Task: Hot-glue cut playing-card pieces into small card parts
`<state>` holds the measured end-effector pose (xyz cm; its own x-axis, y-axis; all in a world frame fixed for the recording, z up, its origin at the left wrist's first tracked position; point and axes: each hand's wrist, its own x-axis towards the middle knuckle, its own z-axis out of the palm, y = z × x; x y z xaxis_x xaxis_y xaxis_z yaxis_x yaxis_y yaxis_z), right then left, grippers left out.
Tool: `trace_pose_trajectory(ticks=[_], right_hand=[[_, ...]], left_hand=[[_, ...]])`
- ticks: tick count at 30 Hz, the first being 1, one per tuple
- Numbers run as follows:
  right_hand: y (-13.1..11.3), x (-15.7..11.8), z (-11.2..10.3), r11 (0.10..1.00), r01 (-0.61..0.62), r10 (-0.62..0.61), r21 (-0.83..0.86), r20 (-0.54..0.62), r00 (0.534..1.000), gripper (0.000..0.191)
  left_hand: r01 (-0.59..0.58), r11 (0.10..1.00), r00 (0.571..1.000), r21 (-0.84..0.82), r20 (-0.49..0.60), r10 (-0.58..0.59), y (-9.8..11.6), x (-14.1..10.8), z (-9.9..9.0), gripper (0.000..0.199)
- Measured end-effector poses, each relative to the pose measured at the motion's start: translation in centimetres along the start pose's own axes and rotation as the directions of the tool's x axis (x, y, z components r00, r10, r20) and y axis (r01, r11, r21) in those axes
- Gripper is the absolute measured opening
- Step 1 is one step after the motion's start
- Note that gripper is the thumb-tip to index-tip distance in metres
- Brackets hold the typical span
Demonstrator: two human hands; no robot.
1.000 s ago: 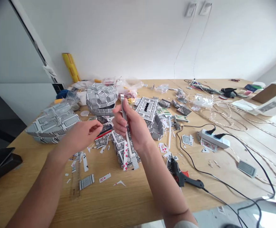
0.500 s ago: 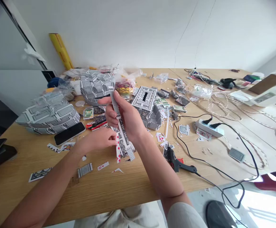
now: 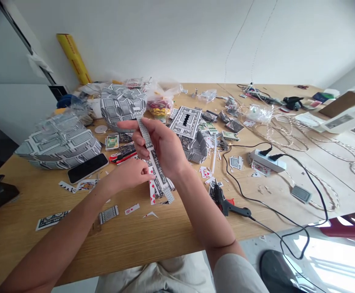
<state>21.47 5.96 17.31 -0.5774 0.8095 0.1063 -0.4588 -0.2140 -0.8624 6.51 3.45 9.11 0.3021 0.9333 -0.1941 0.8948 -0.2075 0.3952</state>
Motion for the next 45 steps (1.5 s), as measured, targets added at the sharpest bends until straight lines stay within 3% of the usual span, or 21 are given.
trace_pose_trajectory(ticks=[6, 10, 12, 14, 16, 17, 23, 27, 32, 37, 45], right_hand=[[0.1, 0.1, 0.0, 0.999, -0.015, 0.013, -0.048, -0.023, 1.000, 0.030], [0.2, 0.1, -0.2, 0.992, 0.053, -0.058, -0.114, -0.039, 0.998, 0.025], [0.2, 0.2, -0.5, 0.986, 0.078, -0.083, -0.147, -0.032, 0.996, 0.028], [0.0, 0.4, -0.8, 0.981, 0.079, -0.080, -0.176, 0.005, 0.997, 0.034], [-0.2, 0.5, -1.2, 0.975, 0.070, -0.060, -0.211, 0.053, 0.997, 0.039], [-0.2, 0.6, -1.4, 0.971, 0.060, -0.045, -0.232, 0.071, 0.996, 0.040], [-0.4, 0.8, -2.5, 0.901, -0.012, 0.069, -0.434, 0.114, 0.991, 0.039], [-0.1, 0.9, -2.6, 0.849, 0.003, 0.028, -0.528, 0.050, 0.998, 0.035], [0.2, 1.1, -2.4, 0.871, -0.002, -0.005, -0.491, -0.012, 1.000, 0.036], [0.0, 1.2, -2.5, 0.864, 0.010, -0.026, -0.503, -0.025, 0.999, 0.030], [-0.1, 1.1, -3.0, 0.843, 0.084, -0.126, -0.531, -0.044, 0.991, 0.012]], left_hand=[[0.002, 1.000, 1.000, -0.009, -0.017, -0.003, 0.0, 0.2, 0.2, 0.019], [0.008, 0.998, 0.986, -0.063, -0.163, -0.018, -0.7, -1.0, -2.5, 0.020], [0.011, 0.991, 0.941, -0.134, -0.335, -0.055, -1.2, -2.1, -4.4, 0.017], [-0.080, 0.971, 0.858, -0.225, -0.512, -0.048, -1.8, -3.1, -6.0, 0.014], [-0.188, 0.943, 0.789, -0.275, -0.614, -0.022, -2.2, -3.8, -6.9, 0.013], [-0.237, 0.929, 0.774, -0.286, -0.634, 0.002, -2.3, -4.0, -7.1, 0.014], [-0.413, 0.809, 0.790, -0.419, -0.607, 0.089, -3.4, -3.7, -7.1, 0.019], [-0.460, 0.737, 0.776, -0.495, -0.627, 0.064, -3.7, -3.4, -7.2, 0.024], [-0.497, 0.674, 0.778, -0.547, -0.625, 0.067, -3.3, -3.2, -6.7, 0.023], [-0.504, 0.672, 0.763, -0.542, -0.644, 0.053, -3.4, -3.1, -6.4, 0.029], [-0.521, 0.722, 0.701, -0.455, -0.711, 0.057, -3.2, -3.3, -6.6, 0.028]])
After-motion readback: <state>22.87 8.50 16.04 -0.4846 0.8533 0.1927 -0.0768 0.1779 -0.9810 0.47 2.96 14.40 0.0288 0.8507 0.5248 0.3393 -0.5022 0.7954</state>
